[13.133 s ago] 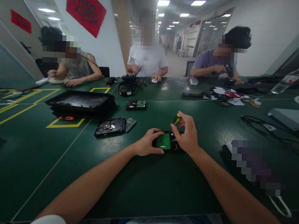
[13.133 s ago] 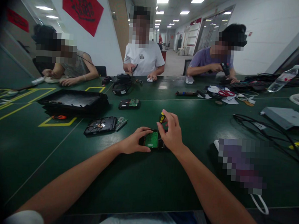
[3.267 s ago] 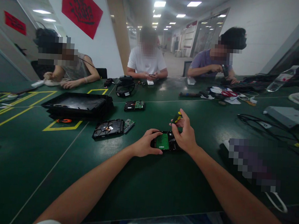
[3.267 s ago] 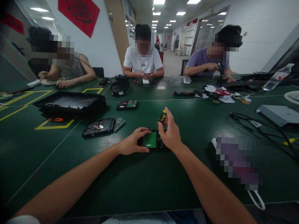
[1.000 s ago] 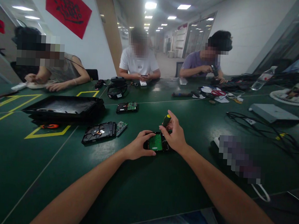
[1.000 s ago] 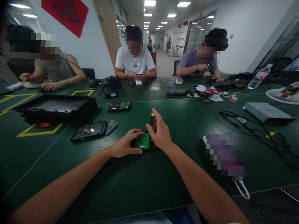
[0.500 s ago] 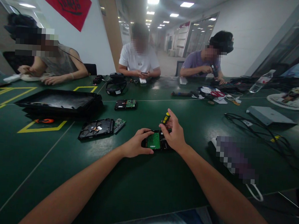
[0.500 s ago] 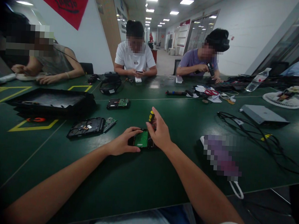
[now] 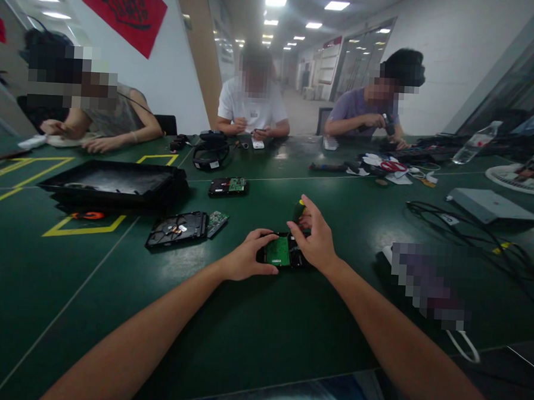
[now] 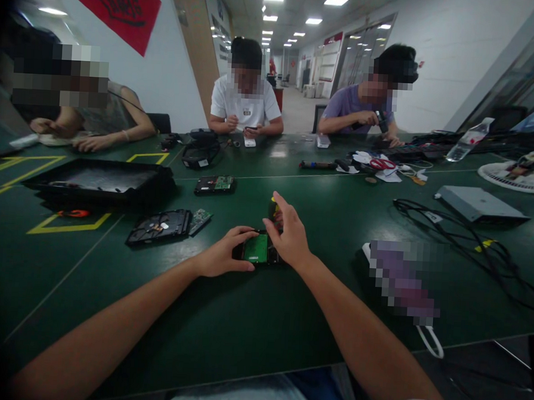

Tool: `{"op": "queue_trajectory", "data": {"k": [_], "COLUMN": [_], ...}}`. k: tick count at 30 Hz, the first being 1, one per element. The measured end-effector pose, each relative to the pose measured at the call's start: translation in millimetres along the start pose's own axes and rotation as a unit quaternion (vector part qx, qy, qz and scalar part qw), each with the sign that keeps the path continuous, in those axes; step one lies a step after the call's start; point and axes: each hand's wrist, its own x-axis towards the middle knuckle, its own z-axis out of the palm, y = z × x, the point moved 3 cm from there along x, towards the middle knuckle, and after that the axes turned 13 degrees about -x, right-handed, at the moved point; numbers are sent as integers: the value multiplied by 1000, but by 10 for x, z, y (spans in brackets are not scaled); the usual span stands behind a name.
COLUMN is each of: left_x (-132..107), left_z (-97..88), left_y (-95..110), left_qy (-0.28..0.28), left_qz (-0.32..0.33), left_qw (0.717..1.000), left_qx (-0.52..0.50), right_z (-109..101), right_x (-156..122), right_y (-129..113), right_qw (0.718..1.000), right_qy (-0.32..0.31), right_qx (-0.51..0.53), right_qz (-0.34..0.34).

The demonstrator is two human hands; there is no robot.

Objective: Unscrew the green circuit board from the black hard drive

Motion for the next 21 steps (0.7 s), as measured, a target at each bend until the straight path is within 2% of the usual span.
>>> {"op": "queue_trajectory", "data": {"k": [5, 12, 16, 21], "left_x": [-1, 6, 9, 14], "left_z": [-2, 0, 3, 9], "left_y": [10, 9, 15, 32], "left_qy": [0, 2, 3, 4], "left_qz": [-4, -6, -2, 2], "left_qw": [1000, 1000, 1000, 1000], "left_qx": [-3, -3, 6, 6], "right_z": [-8, -25, -40, -38], "right_x": [3, 4, 13, 13], "right_y": [-36, -15, -59, -48], "right_qw": [999, 1000, 1000, 1000], "right_qy": [-31, 8, -2, 2], "right_qx": [36, 9, -3, 8], "right_qz": [-2, 5, -17, 0]}}
